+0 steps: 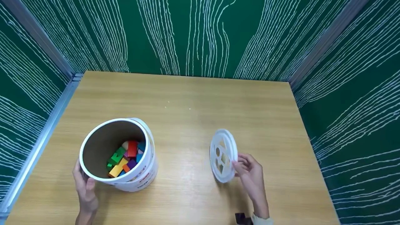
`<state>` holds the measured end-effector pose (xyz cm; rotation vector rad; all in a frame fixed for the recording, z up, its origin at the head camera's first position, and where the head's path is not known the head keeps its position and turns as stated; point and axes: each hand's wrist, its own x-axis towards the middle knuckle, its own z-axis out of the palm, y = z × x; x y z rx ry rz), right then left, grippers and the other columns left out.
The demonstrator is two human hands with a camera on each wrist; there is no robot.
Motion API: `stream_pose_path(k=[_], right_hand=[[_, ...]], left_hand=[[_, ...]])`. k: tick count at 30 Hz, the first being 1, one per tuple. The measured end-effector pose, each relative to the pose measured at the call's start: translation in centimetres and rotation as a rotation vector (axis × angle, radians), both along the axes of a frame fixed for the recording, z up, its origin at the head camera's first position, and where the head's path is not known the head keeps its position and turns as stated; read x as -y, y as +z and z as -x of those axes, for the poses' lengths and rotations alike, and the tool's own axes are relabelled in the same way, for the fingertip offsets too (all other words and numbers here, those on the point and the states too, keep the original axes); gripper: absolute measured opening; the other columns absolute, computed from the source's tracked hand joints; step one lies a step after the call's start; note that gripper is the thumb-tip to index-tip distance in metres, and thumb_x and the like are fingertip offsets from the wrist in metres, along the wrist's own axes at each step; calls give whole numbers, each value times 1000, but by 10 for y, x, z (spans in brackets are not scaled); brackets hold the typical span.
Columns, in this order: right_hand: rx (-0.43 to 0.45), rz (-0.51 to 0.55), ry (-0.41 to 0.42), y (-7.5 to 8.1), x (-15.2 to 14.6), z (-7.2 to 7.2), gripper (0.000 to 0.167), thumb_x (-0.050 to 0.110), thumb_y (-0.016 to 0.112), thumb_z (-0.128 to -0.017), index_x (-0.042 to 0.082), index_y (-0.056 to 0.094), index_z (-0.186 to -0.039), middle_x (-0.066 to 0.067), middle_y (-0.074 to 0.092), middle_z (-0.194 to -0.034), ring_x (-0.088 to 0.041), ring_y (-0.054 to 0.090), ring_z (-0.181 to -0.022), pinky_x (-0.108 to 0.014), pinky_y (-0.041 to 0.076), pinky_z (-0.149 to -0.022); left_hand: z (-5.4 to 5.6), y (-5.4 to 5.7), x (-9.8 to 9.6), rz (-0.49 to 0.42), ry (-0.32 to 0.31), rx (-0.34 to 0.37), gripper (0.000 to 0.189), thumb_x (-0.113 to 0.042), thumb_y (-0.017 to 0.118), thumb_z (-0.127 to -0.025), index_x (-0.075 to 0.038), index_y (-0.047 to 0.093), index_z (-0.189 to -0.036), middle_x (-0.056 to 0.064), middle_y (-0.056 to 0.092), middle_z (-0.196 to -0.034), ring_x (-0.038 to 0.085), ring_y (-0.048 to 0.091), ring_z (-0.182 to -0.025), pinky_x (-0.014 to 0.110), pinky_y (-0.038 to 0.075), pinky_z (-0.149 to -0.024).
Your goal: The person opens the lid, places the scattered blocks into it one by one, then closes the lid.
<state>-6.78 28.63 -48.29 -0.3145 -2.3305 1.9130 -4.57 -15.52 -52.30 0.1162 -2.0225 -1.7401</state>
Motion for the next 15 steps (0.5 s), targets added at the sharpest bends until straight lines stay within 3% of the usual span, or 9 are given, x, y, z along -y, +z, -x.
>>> stream_pose_path(k=[8,15], right_hand=[[-168,-386,71,23,24,13,30,4,70,-83,-1,65,-113,-14,68,-100,-7,64,-86,-24,56,-62],[-372,-474,167,45,44,22,34,-6,72,-78,2,68,-110,-8,70,-102,-9,63,-89,-19,55,-64]], left_hand=[[1,-2,1,25,-8,-28,68,-12,49,-87,-15,22,-149,4,28,-151,24,27,-134,26,28,-107],[1,-2,1,22,-2,-20,69,-13,50,-87,-15,22,-149,3,28,-151,23,27,-134,27,27,-108]])
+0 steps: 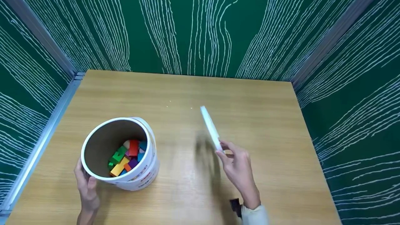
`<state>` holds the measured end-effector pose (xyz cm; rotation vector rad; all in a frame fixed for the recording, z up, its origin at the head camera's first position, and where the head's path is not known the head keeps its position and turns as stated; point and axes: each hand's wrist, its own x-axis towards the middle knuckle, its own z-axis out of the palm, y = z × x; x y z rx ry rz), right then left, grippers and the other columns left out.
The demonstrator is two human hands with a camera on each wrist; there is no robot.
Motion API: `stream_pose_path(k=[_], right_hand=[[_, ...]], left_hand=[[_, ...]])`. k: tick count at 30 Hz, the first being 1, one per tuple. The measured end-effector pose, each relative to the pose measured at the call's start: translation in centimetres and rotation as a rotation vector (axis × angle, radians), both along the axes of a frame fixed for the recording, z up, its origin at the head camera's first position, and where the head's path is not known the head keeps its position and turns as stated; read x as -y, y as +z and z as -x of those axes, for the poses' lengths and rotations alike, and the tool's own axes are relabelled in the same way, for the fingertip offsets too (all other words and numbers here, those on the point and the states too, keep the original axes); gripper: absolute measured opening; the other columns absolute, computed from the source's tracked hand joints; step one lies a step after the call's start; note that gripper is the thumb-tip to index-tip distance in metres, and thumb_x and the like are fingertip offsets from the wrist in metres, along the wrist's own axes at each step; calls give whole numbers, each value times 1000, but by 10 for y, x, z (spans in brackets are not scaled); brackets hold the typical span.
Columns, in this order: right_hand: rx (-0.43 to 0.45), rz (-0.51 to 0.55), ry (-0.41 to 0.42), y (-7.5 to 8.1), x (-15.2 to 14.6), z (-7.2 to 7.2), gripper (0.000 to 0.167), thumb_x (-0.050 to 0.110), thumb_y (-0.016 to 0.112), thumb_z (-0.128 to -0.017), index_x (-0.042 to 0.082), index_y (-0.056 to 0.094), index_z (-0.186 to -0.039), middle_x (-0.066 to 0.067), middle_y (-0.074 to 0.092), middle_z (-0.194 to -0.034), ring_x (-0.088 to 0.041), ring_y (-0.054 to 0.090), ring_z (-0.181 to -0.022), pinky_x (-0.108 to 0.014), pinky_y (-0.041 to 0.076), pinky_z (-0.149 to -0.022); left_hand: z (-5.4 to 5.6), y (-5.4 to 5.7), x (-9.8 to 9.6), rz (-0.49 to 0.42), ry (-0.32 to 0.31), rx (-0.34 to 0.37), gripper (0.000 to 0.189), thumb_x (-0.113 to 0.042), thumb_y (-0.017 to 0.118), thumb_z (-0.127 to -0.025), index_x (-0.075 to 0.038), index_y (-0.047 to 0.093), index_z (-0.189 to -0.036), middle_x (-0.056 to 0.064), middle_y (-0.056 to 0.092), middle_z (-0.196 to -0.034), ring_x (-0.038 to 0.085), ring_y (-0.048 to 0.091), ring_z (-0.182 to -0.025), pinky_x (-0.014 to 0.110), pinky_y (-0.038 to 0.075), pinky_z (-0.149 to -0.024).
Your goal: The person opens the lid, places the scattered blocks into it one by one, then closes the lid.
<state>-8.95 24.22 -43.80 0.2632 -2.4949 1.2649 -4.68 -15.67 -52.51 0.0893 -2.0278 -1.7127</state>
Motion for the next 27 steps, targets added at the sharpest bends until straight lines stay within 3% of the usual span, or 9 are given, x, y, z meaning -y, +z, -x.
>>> stream_pose_path(k=[6,11,18,24,27], right_hand=[[-143,-26,142,21,17,5,40,-10,71,-76,5,68,-113,-8,70,-101,-14,65,-89,-20,54,-71],[-230,-94,192,35,32,10,40,-10,75,-71,6,71,-108,-5,71,-101,-16,66,-86,-20,54,-74],[-330,-199,280,50,57,14,48,-11,78,-67,12,72,-109,0,70,-100,-15,65,-87,-17,50,-82],[-400,-242,404,61,83,13,40,-9,77,-68,9,73,-103,-1,69,-99,-15,64,-88,-23,53,-79],[-434,-269,449,65,98,12,34,-7,76,-69,9,74,-99,-2,69,-96,-15,63,-87,-27,54,-77]], left_hand=[[0,0,0,6,0,-3,69,-14,51,-87,-15,22,-149,3,28,-151,22,27,-134,25,28,-107],[-1,-1,0,1,-9,-31,67,-14,48,-88,-12,21,-149,7,27,-151,24,27,-134,24,28,-107],[-1,0,0,16,1,-12,67,-16,50,-88,-15,22,-149,4,28,-151,22,28,-134,25,26,-107],[0,1,-1,30,21,7,67,-18,51,-87,-17,24,-149,3,29,-151,20,28,-134,23,26,-107],[0,1,-1,25,16,2,67,-18,50,-88,-18,24,-149,2,29,-151,21,28,-135,28,26,-109]])
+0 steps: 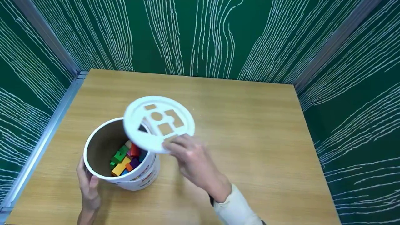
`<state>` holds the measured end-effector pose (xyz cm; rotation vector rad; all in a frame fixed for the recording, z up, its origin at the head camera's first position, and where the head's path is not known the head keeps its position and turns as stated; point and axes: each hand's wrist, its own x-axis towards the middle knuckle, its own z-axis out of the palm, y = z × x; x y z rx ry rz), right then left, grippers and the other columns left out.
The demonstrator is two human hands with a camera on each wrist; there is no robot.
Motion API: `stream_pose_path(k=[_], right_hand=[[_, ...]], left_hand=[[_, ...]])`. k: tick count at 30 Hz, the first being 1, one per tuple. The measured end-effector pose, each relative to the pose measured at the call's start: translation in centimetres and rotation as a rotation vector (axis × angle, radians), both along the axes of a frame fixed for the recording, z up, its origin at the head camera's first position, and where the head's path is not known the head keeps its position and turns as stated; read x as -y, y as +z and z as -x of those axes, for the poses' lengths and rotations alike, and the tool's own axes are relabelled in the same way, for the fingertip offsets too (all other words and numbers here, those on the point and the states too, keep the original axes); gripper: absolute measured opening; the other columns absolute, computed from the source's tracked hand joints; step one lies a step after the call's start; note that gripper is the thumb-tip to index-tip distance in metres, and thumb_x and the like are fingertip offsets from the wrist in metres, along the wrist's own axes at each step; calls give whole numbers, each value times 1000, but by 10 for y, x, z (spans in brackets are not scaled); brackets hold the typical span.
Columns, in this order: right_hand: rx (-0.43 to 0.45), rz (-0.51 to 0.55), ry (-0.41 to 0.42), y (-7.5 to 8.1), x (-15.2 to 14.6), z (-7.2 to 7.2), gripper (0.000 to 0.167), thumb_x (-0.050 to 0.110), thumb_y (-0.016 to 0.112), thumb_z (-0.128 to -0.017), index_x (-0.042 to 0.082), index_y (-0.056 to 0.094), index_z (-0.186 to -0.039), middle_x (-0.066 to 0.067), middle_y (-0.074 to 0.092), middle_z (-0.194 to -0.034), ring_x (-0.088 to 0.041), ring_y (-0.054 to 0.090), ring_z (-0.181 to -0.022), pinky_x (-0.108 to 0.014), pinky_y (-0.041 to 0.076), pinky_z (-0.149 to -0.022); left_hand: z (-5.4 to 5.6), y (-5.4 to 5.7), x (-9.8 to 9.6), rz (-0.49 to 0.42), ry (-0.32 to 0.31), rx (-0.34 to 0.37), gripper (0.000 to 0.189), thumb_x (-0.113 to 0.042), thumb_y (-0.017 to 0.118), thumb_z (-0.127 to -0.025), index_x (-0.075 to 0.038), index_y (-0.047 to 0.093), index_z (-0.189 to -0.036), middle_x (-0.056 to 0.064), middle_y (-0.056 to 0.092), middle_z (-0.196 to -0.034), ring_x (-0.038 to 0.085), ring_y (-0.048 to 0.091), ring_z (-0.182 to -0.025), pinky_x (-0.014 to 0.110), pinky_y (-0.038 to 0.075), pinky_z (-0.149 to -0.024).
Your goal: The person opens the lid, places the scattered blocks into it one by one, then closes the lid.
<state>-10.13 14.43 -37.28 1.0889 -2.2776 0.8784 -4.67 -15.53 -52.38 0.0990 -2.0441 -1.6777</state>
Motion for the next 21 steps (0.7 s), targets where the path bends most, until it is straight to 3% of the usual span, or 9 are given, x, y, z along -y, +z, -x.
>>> stream_pose_path(k=[7,14,21], right_hand=[[-70,-46,133,-2,37,0,22,1,71,-78,11,74,-97,0,70,-93,-17,64,-88,-32,53,-72],[-81,-88,252,-12,65,1,28,-8,68,-76,10,74,-96,-1,70,-92,-18,63,-89,-34,51,-76],[-16,-197,267,-28,74,2,29,-9,69,-75,12,73,-94,1,68,-91,-15,60,-93,-32,46,-83]], left_hand=[[0,-1,4,-5,-19,-44,67,-20,51,-87,-17,25,-149,4,29,-151,23,26,-137,57,23,-108],[2,2,11,19,-59,-137,76,-8,55,-81,-10,23,-149,10,26,-152,28,23,-139,59,24,-106],[2,8,18,90,-62,-108,84,-9,61,-76,-14,22,-150,7,22,-154,25,23,-139,60,24,-106]])
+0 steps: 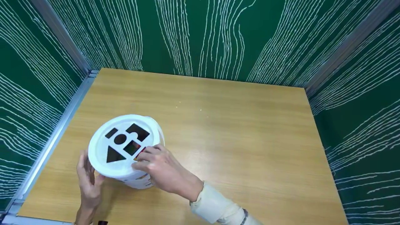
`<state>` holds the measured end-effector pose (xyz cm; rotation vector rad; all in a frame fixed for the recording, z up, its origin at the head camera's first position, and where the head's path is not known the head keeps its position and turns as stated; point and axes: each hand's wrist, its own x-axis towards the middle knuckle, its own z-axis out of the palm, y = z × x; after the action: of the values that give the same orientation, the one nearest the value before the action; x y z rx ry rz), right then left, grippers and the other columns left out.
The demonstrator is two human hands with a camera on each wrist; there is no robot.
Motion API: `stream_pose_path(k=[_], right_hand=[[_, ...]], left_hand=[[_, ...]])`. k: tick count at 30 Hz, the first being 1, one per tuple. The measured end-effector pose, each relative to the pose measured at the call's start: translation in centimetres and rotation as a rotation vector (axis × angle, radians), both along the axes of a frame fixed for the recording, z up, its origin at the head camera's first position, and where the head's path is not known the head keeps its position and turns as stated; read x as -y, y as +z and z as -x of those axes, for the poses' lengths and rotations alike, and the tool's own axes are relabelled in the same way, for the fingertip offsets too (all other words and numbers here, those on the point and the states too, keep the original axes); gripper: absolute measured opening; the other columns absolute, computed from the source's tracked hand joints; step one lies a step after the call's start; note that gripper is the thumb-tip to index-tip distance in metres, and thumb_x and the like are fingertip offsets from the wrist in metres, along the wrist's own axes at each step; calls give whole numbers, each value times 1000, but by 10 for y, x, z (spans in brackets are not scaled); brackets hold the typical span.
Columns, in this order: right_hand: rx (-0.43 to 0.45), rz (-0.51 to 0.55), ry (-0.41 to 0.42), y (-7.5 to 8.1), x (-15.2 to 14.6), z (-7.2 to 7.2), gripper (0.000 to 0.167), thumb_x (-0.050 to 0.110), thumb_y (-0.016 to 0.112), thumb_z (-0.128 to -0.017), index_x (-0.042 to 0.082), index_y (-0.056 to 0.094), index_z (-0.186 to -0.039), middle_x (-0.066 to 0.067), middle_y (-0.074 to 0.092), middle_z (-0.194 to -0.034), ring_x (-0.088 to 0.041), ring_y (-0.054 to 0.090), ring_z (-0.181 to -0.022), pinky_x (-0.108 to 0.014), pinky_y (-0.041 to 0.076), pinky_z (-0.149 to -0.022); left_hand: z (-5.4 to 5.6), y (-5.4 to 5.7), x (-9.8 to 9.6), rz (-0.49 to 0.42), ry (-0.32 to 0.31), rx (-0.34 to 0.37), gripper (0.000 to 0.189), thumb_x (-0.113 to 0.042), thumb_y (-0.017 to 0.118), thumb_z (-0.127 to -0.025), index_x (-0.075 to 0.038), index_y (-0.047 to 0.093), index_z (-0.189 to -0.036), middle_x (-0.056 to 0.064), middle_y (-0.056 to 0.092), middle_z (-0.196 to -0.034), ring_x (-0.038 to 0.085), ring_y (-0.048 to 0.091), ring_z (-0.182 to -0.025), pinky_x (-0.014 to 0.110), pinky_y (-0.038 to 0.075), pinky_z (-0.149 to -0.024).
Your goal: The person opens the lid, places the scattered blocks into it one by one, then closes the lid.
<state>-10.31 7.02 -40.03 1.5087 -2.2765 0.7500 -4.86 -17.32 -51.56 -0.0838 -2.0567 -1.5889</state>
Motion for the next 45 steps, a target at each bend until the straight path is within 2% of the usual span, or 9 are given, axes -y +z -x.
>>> stream_pose_path(k=[8,11,13,17,22,27,37,41,45], right_hand=[[160,-53,-11,-15,-6,4,19,3,73,-79,14,72,-95,3,66,-98,-16,55,-100,-39,41,-94],[223,-34,-38,-21,-10,9,21,19,75,-80,15,72,-101,0,62,-114,-18,50,-111,-42,42,-97],[278,-16,-78,-25,-13,15,36,34,75,-79,16,71,-109,-3,53,-130,-21,43,-123,-45,41,-100],[367,-2,-150,-32,-19,21,56,53,71,-75,16,68,-117,-8,33,-148,-30,25,-138,-51,37,-102],[366,16,-156,-33,-21,16,50,51,72,-75,13,73,-107,-9,35,-147,-34,20,-140,-53,37,-101],[336,20,-173,-33,-20,13,51,52,71,-74,12,73,-106,-10,36,-147,-35,21,-140,-51,39,-100],[266,-7,-208,-39,-17,19,53,55,70,-75,14,71,-110,-7,36,-149,-35,25,-138,-58,33,-102],[286,-16,-190,-46,-16,20,54,53,68,-78,15,68,-116,-5,32,-151,-34,22,-140,-60,31,-103],[358,10,-211,-54,-21,19,65,52,67,-80,19,52,-135,-4,22,-155,-30,25,-139,-56,35,-102]], left_hand=[[5,0,8,131,-74,-106,77,-15,68,-71,-2,37,-141,17,21,-153,32,21,-139,48,25,-110],[7,0,12,175,-103,-129,69,-25,73,-75,-1,45,-134,20,20,-153,32,22,-139,42,23,-112],[8,2,13,189,-115,-124,64,-31,74,-76,-4,51,-129,18,20,-154,32,24,-139,34,25,-112],[7,15,12,166,-156,-129,59,-34,74,-78,0,52,-120,21,22,-152,34,26,-137,27,27,-110],[0,38,4,83,-225,-140,51,-18,77,-75,7,51,-112,32,21,-148,35,27,-136,29,32,-106],[-2,42,3,54,-242,-126,48,-5,77,-71,7,52,-111,31,21,-148,32,28,-136,31,34,-104],[7,39,6,92,-210,-112,49,-1,72,-66,7,49,-110,29,22,-148,33,28,-135,28,32,-106],[10,22,10,138,-184,-88,49,-6,70,-68,1,49,-111,21,19,-152,33,24,-136,26,29,-108],[11,4,10,130,-175,-88,54,-9,71,-69,-2,48,-117,14,15,-156,32,22,-138,27,30,-108]])
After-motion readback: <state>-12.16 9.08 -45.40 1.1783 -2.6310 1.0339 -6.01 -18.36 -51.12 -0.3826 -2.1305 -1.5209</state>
